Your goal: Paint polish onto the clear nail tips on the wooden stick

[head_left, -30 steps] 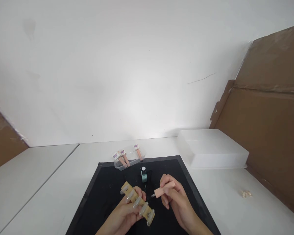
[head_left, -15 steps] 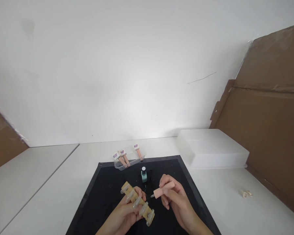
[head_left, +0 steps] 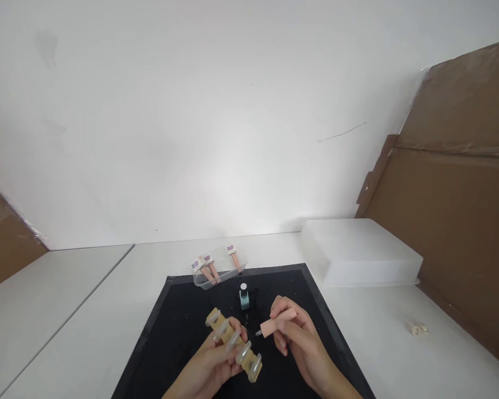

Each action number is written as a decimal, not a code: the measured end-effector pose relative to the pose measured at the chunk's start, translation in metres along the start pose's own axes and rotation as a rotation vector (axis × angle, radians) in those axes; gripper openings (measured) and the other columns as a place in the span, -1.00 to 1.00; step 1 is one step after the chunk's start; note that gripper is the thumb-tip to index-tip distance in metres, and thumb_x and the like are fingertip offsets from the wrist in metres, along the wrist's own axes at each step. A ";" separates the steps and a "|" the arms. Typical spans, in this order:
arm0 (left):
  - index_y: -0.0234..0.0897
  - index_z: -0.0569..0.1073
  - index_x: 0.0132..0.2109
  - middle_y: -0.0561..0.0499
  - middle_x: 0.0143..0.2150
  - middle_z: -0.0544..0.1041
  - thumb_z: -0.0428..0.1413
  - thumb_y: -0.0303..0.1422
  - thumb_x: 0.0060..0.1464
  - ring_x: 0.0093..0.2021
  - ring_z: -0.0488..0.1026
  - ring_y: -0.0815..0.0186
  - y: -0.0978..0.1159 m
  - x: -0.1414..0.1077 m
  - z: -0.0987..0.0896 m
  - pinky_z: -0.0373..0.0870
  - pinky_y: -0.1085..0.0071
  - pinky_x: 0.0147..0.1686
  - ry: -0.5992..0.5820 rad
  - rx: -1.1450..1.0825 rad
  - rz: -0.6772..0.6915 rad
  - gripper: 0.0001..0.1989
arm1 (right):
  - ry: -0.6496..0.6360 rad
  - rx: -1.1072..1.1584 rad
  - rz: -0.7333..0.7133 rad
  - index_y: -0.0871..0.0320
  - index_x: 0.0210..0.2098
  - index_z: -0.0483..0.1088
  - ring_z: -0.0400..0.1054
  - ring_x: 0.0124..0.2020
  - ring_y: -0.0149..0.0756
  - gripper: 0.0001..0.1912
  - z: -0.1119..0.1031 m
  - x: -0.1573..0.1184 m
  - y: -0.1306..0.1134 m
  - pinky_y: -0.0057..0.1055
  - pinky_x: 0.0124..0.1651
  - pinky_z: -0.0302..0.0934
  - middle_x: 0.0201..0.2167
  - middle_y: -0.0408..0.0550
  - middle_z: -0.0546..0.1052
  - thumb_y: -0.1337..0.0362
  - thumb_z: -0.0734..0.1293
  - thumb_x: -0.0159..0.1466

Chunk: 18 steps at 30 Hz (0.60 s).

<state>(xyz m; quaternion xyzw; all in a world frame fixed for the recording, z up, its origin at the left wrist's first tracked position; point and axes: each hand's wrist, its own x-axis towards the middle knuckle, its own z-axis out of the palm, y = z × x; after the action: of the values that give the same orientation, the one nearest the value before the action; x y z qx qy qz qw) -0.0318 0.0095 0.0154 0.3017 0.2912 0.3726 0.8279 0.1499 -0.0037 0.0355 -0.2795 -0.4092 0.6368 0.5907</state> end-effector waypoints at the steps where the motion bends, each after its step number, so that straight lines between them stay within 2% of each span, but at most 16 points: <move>1: -0.23 0.34 -0.35 0.11 -0.36 0.35 0.17 -0.55 -0.16 -0.40 0.29 0.43 0.000 0.000 0.000 0.20 0.37 -0.29 0.004 -0.002 -0.002 -0.79 | -0.001 0.000 -0.001 0.18 -0.46 0.36 -0.05 -0.67 -0.52 -0.84 0.000 0.000 0.000 -0.54 -0.63 -0.09 -0.65 -0.27 0.16 0.22 0.38 0.11; 6: -0.24 0.36 -0.34 0.12 -0.41 0.37 0.16 -0.59 -0.21 -0.43 0.29 0.44 -0.001 0.001 -0.001 0.19 0.41 -0.35 0.055 0.008 -0.033 -0.75 | -0.004 0.006 0.002 0.18 -0.46 0.36 -0.04 -0.67 -0.53 -0.84 0.000 0.000 0.001 -0.55 -0.63 -0.08 -0.64 -0.27 0.16 0.22 0.38 0.10; 11: -0.25 0.37 -0.32 0.09 -0.37 0.42 0.17 -0.60 -0.24 -0.39 0.33 0.42 0.001 -0.001 0.001 0.22 0.39 -0.29 0.098 0.016 -0.054 -0.73 | 0.004 0.012 0.003 0.18 -0.46 0.37 -0.04 -0.68 -0.54 -0.83 -0.001 0.001 0.002 -0.56 -0.64 -0.09 -0.64 -0.27 0.18 0.21 0.39 0.09; 18: -0.27 0.37 -0.33 0.10 -0.41 0.43 0.19 -0.59 -0.29 -0.39 0.36 0.40 0.000 -0.001 0.001 0.23 0.39 -0.31 0.132 0.029 -0.074 -0.71 | 0.006 0.018 -0.001 0.18 -0.47 0.37 -0.05 -0.69 -0.55 -0.82 -0.001 0.000 0.002 -0.56 -0.64 -0.10 -0.64 -0.28 0.17 0.20 0.40 0.08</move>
<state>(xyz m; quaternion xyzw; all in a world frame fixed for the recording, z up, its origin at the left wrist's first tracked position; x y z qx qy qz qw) -0.0316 0.0086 0.0164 0.2775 0.3616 0.3566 0.8155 0.1495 -0.0034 0.0338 -0.2759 -0.4020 0.6392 0.5947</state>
